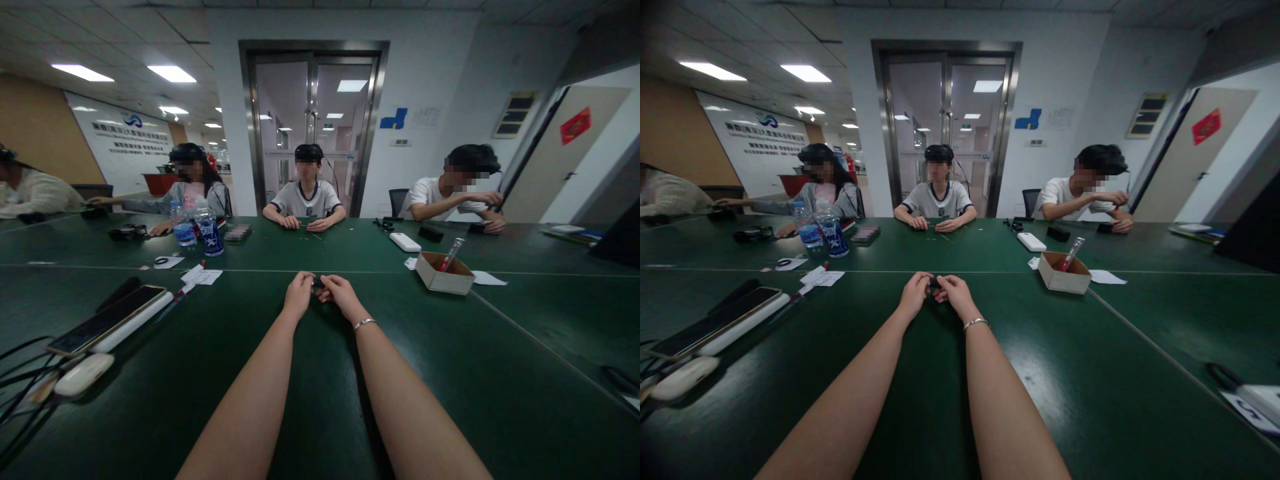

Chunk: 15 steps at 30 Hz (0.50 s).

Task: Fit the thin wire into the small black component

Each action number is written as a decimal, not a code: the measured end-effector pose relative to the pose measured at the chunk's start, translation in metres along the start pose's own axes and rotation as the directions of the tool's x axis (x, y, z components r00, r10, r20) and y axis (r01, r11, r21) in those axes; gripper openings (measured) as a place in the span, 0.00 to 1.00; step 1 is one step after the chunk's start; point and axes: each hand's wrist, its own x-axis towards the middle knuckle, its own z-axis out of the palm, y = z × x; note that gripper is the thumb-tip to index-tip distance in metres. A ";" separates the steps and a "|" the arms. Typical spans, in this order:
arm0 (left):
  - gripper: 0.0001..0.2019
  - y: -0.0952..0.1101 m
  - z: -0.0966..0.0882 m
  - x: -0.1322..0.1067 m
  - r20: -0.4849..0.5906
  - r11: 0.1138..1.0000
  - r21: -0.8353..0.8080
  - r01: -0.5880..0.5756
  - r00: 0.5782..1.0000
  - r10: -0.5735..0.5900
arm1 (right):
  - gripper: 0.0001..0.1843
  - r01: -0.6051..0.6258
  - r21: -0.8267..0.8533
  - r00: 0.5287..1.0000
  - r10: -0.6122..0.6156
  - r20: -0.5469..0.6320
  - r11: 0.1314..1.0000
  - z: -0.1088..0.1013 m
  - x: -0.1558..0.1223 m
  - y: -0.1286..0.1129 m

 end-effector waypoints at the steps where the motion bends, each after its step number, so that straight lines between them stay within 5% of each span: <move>1: 0.10 0.000 0.000 0.000 -0.005 1.000 -0.001 -0.008 1.000 0.008 | 0.10 0.000 0.000 1.000 0.000 0.002 1.000 0.000 0.000 0.000; 15: 0.11 -0.001 -0.001 0.000 0.016 1.000 0.013 0.002 1.000 -0.002 | 0.08 -0.009 -0.005 1.000 0.009 0.011 1.000 0.001 0.000 -0.001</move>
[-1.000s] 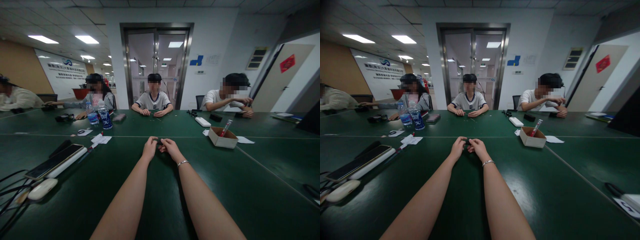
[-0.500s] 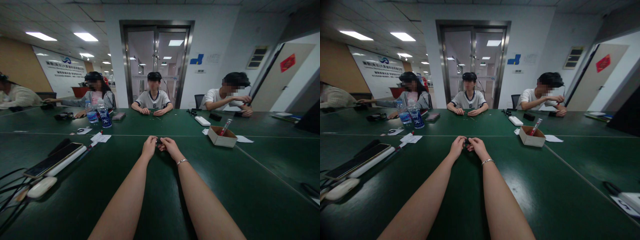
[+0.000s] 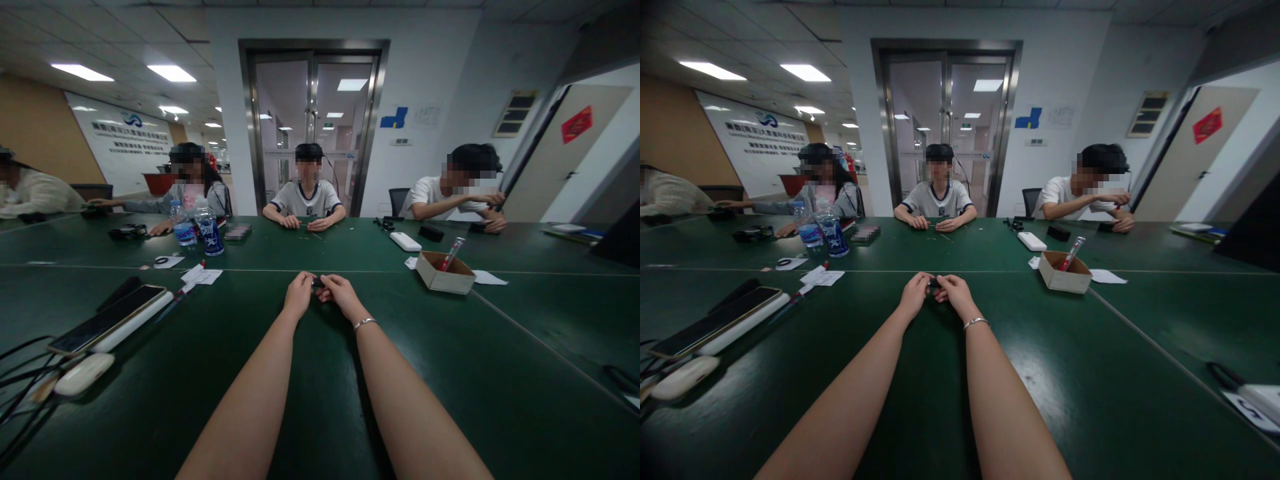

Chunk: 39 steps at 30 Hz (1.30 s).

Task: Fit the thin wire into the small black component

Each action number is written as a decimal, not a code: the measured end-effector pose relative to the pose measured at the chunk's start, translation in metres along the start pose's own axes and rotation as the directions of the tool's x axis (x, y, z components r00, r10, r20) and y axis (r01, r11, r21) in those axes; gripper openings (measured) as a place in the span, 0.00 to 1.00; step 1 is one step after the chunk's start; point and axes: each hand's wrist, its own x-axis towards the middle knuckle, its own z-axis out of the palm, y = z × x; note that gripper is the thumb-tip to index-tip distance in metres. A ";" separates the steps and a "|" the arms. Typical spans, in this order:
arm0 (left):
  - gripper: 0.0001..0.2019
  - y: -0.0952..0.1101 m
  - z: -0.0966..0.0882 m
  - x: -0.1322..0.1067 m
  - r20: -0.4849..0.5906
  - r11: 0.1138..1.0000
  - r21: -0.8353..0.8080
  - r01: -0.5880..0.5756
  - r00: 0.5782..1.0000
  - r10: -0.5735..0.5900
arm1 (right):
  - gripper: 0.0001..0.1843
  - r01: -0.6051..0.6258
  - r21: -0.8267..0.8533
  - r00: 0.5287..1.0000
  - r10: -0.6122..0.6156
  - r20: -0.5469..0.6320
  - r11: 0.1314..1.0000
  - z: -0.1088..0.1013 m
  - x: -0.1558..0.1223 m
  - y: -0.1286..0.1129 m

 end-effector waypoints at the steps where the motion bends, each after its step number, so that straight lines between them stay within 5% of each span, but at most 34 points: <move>1: 0.10 0.000 0.000 0.000 -0.002 1.000 0.002 -0.008 1.000 0.008 | 0.08 -0.002 0.000 1.000 0.002 -0.001 1.000 0.000 0.000 0.000; 39: 0.11 0.012 -0.005 -0.006 -0.056 0.999 0.043 0.021 0.998 -0.018 | 0.08 -0.007 0.002 1.000 0.007 -0.019 1.000 0.001 0.001 0.000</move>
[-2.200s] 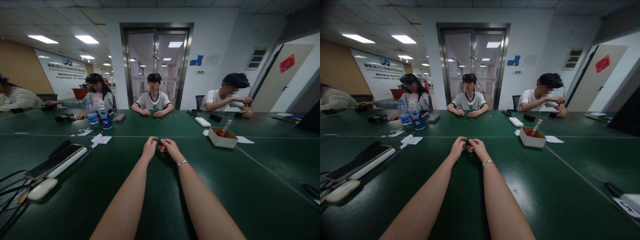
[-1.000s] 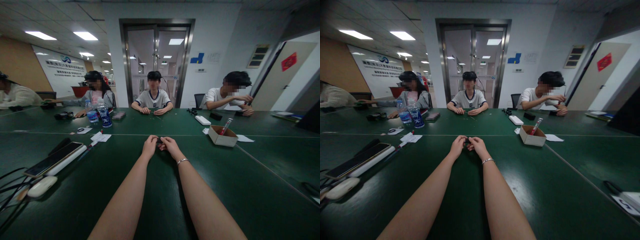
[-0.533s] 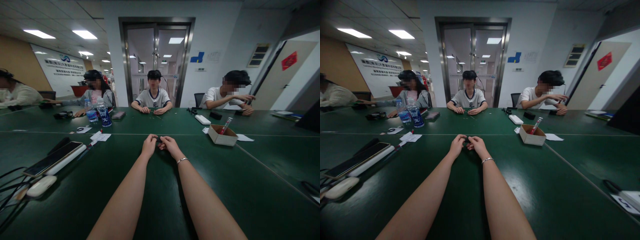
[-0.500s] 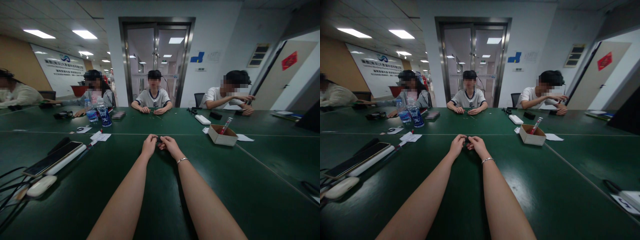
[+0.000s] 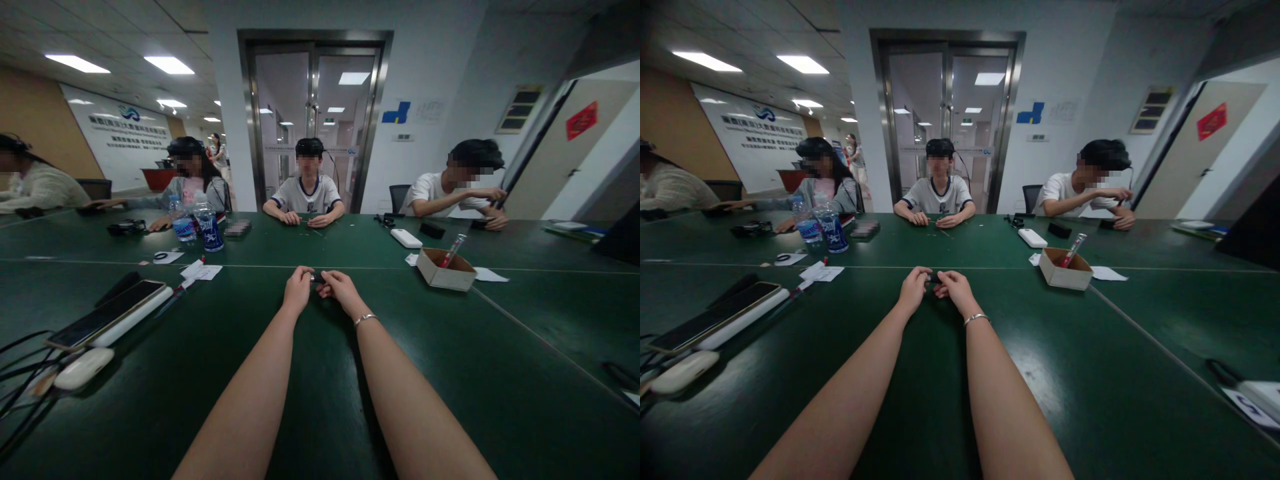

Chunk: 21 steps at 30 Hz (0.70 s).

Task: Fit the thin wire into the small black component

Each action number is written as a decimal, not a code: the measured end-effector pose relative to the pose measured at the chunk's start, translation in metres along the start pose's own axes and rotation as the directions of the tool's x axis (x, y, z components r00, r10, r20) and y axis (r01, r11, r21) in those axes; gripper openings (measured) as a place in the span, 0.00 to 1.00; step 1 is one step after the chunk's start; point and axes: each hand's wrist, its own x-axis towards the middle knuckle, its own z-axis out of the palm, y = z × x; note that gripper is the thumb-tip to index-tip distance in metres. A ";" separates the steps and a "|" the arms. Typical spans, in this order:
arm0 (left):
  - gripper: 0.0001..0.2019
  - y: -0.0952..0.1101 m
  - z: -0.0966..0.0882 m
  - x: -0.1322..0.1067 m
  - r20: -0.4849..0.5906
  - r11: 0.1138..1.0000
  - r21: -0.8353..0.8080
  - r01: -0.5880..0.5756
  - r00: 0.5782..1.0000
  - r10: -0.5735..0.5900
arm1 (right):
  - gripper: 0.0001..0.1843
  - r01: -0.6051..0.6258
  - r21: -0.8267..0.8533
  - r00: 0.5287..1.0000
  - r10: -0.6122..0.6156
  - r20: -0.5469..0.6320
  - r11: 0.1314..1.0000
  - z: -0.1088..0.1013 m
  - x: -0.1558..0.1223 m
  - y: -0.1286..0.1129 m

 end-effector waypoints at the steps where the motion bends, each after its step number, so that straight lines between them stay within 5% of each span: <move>1: 0.11 0.001 0.000 0.000 -0.004 1.000 0.013 -0.009 1.000 0.009 | 0.08 0.000 0.001 1.000 0.000 -0.001 1.000 0.000 0.000 0.000; 21: 0.14 0.000 -0.001 -0.002 0.044 1.000 -0.015 -0.026 0.999 0.027 | 0.10 -0.003 0.000 1.000 0.003 -0.002 1.000 0.000 0.000 0.000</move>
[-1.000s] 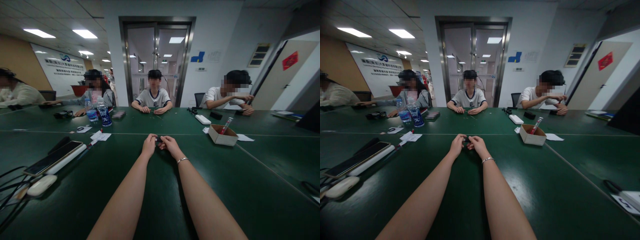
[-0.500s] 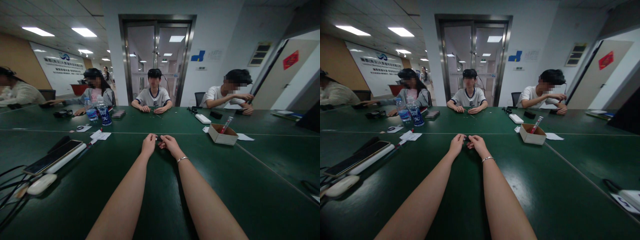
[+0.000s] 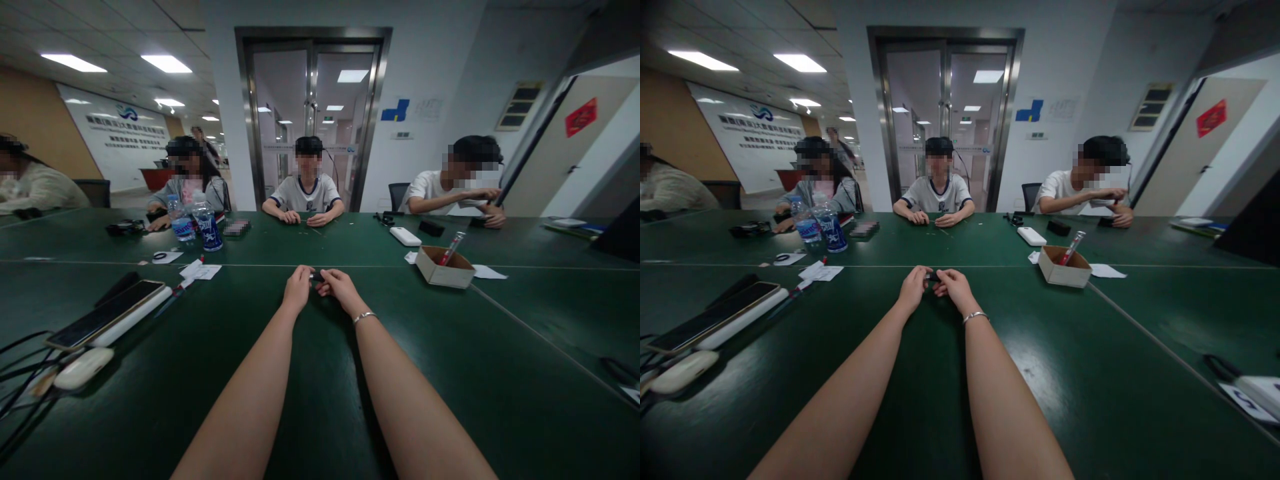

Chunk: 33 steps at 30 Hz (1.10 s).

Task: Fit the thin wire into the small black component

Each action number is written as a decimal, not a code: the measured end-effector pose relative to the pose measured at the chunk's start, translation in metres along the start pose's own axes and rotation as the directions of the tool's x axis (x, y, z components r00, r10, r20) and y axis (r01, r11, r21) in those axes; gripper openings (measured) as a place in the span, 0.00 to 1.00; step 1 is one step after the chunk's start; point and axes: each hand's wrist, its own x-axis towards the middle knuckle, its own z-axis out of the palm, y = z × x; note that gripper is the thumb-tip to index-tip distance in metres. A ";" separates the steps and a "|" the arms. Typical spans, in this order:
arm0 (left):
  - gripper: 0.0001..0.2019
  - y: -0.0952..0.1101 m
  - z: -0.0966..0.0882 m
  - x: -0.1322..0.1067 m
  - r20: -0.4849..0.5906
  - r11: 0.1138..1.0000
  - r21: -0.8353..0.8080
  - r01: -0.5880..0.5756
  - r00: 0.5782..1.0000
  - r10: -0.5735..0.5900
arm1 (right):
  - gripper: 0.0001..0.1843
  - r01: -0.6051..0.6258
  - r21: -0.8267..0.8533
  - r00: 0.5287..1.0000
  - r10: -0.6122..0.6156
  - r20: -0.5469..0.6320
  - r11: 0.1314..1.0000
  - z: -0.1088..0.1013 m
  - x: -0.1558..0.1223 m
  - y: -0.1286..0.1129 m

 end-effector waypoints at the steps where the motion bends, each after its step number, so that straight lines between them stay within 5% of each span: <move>1: 0.14 0.000 0.000 0.000 -0.001 1.000 0.006 -0.006 1.000 0.006 | 0.09 0.001 0.001 1.000 -0.001 0.001 1.000 0.000 0.000 0.000; 33: 0.12 -0.003 0.002 0.002 -0.006 1.000 0.026 -0.012 1.000 0.012 | 0.09 0.008 0.008 1.000 -0.008 0.007 1.000 -0.001 0.000 0.001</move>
